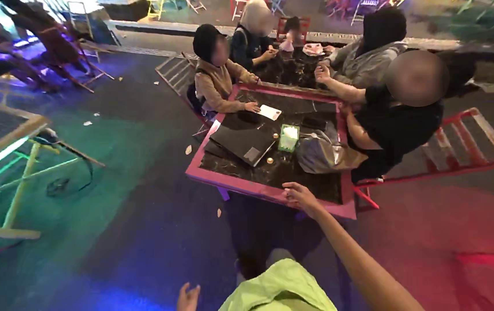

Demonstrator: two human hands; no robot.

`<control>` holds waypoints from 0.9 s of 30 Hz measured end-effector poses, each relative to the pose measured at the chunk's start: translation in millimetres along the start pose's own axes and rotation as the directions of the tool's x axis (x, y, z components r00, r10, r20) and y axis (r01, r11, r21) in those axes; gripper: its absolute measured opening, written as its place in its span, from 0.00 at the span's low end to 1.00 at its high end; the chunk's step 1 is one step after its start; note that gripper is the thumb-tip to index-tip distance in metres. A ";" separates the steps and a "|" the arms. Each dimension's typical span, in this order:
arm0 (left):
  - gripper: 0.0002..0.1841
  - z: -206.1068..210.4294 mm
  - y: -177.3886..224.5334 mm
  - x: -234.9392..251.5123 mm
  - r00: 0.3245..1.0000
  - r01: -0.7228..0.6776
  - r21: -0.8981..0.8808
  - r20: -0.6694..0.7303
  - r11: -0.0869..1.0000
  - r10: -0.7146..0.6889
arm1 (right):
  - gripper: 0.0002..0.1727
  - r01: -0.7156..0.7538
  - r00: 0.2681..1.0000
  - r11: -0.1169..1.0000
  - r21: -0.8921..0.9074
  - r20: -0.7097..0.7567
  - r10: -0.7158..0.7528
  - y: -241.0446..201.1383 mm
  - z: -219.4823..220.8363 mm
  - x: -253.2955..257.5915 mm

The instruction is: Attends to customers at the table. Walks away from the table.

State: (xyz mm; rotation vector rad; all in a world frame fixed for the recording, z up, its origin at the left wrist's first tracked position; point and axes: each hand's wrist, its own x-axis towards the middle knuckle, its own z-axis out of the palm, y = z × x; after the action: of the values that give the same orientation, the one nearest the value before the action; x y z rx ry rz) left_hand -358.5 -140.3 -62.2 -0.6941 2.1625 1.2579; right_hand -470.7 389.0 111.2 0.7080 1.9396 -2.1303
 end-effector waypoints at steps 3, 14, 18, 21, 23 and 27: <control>0.40 -32.5 135.1 84.0 0.991 -0.128 0.110 -0.023 0.986 0.131 | 0.22 -0.091 0.992 0.995 0.051 -0.077 0.095 0.8 10.3 49.3; 0.40 50.2 521.7 293.7 0.865 -0.497 0.288 0.081 0.819 0.496 | 0.29 -0.211 0.898 0.795 0.568 -0.209 0.388 31.6 31.1 270.8; 0.42 81.3 587.7 369.6 0.831 -0.553 0.383 0.181 0.740 0.527 | 0.30 -0.196 0.859 0.857 0.476 -0.338 0.384 8.3 50.1 316.9; 0.41 97.5 608.8 418.3 0.872 -0.489 0.436 0.238 0.755 0.427 | 0.35 -0.282 0.807 0.909 0.306 -0.438 0.397 -5.1 58.7 342.1; 0.39 105.6 607.7 438.0 0.889 -0.458 0.469 0.274 0.755 0.368 | 0.40 -0.338 0.783 0.918 0.208 -0.479 0.397 -5.8 59.8 351.8; 0.31 103.0 591.3 446.8 0.910 -0.412 0.628 0.244 0.660 0.337 | 0.48 -0.319 0.824 0.946 0.058 -0.475 0.307 7.6 51.3 354.6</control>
State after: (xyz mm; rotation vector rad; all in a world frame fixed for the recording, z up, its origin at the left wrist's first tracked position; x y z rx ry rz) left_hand -1054.3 134.3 -45.1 0.1392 2.5024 0.5540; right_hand -788.1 403.6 -54.5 1.5580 1.8753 -1.8423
